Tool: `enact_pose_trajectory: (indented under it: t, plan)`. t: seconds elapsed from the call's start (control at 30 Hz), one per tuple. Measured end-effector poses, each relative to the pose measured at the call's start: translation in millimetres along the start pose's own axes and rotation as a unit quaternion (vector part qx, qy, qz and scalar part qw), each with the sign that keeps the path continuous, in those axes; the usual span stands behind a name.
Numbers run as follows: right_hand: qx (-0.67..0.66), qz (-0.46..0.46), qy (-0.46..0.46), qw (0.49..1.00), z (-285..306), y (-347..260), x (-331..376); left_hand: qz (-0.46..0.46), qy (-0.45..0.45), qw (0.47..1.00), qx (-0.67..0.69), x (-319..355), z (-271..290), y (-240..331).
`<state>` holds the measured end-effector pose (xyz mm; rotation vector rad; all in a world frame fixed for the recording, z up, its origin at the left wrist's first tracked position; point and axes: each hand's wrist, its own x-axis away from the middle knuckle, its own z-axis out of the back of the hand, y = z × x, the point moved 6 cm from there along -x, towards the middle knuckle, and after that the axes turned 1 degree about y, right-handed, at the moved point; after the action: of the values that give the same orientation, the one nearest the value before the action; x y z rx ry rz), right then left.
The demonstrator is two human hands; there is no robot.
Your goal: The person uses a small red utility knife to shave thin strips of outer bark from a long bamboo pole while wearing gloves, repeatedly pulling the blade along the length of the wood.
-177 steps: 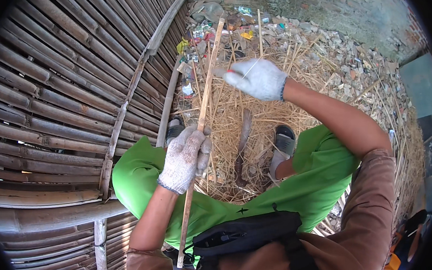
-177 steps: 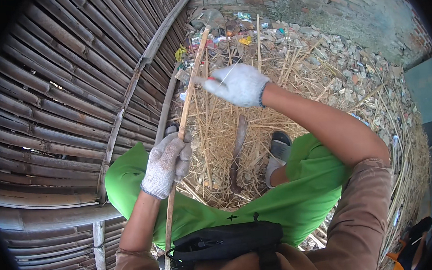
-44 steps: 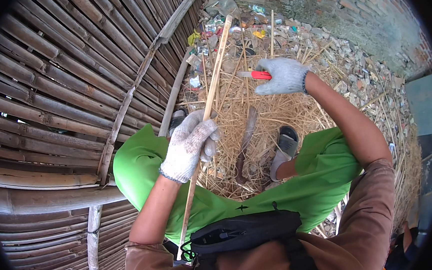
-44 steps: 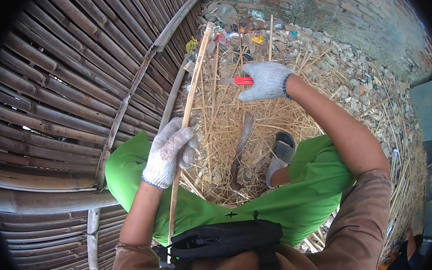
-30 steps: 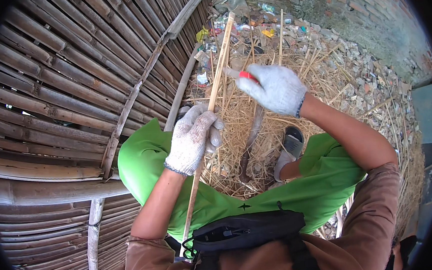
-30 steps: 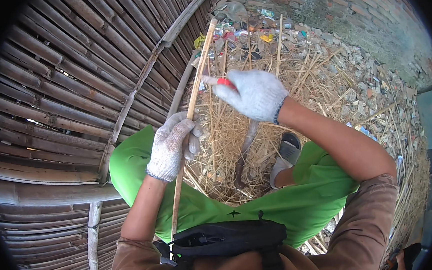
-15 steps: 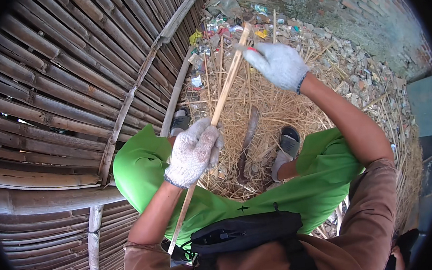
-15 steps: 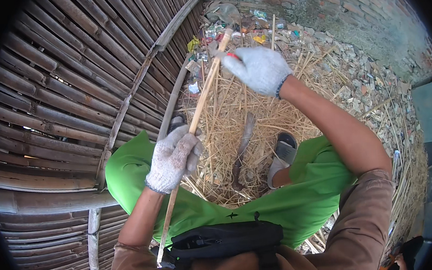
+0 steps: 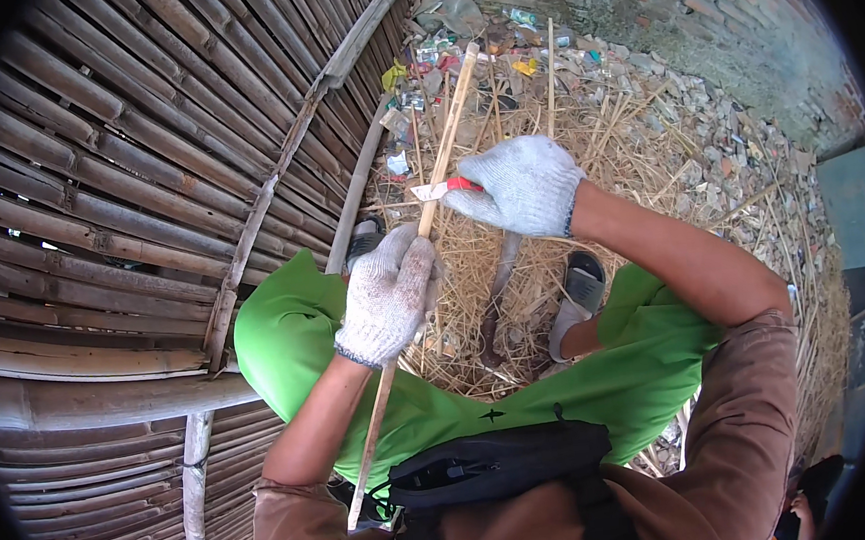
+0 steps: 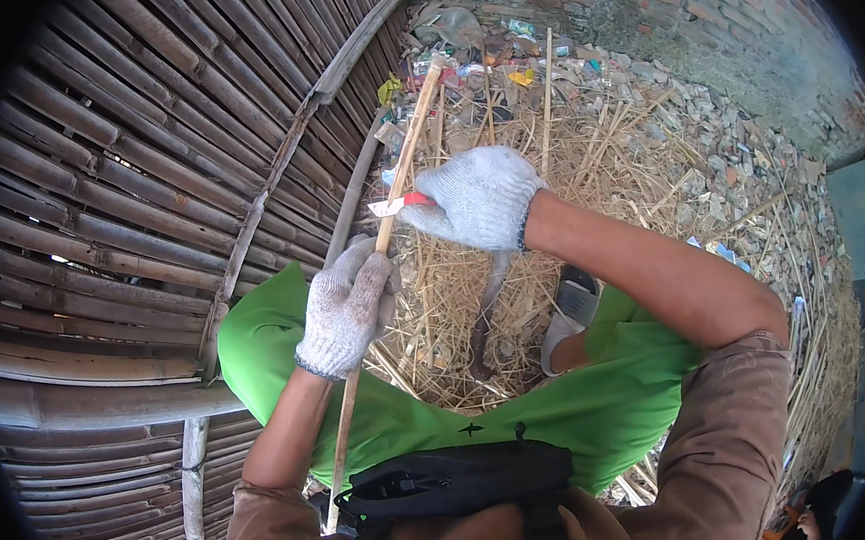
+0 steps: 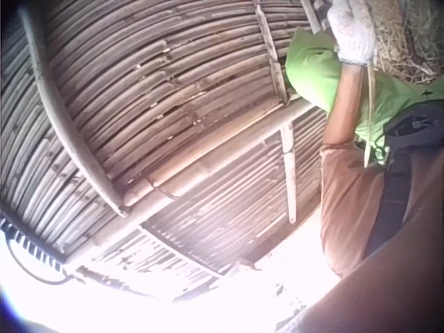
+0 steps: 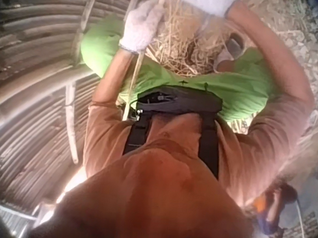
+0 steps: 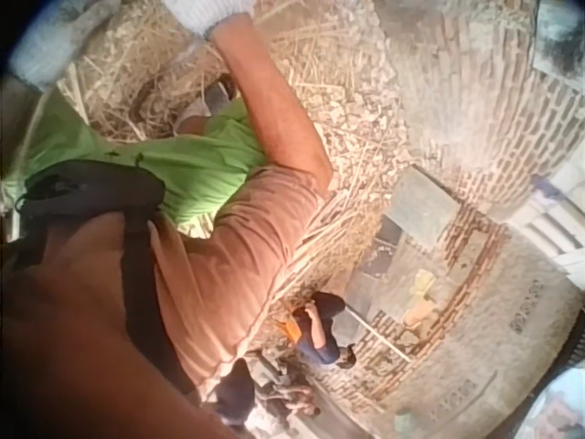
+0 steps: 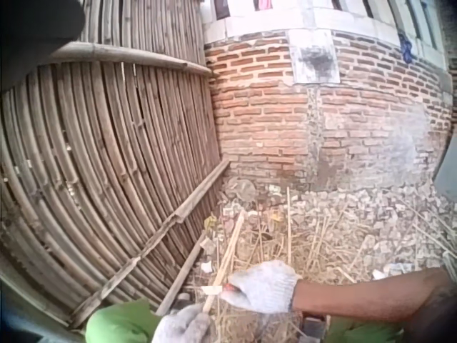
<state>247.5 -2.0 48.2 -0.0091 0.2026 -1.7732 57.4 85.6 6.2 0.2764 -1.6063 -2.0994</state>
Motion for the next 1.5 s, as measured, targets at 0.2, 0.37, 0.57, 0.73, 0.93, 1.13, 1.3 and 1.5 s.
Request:
enact_pose_trajectory:
  t: [0.2, 0.37, 0.57, 0.73, 0.93, 1.13, 1.3, 1.5]
  plan:
    - [0.084, -0.133, 0.031, 0.987, 33, 104, -12, 0.065, -0.039, 0.993, 0.092, 16, -11, -1]
    - [-0.019, -0.101, 0.069, 0.992, 17, 64, -5, 0.082, -0.043, 0.985, 0.148, 12, -10, -7]
    - [-0.044, -0.051, -0.012, 0.998, 0, 32, 5, 0.083, -0.024, 0.990, 0.112, 13, -9, -3]
    - [0.039, -0.109, 0.002, 0.993, 24, 100, -6, 0.072, -0.046, 0.993, 0.080, 15, -10, -6]
    - [0.026, -0.128, 0.075, 0.989, 15, 110, 2, 0.089, -0.061, 0.990, 0.096, 17, -12, -12]
    - [-0.038, -0.064, -0.004, 0.997, -9, 49, 10, 0.098, -0.051, 0.988, 0.110, 15, -12, -12]
    - [0.021, -0.147, -0.021, 0.989, 25, 101, 2, 0.086, -0.055, 0.990, 0.096, 21, -14, -11]
    - [0.019, -0.132, 0.043, 0.990, 5, 116, 4, 0.078, -0.062, 0.993, 0.058, 18, -13, -9]
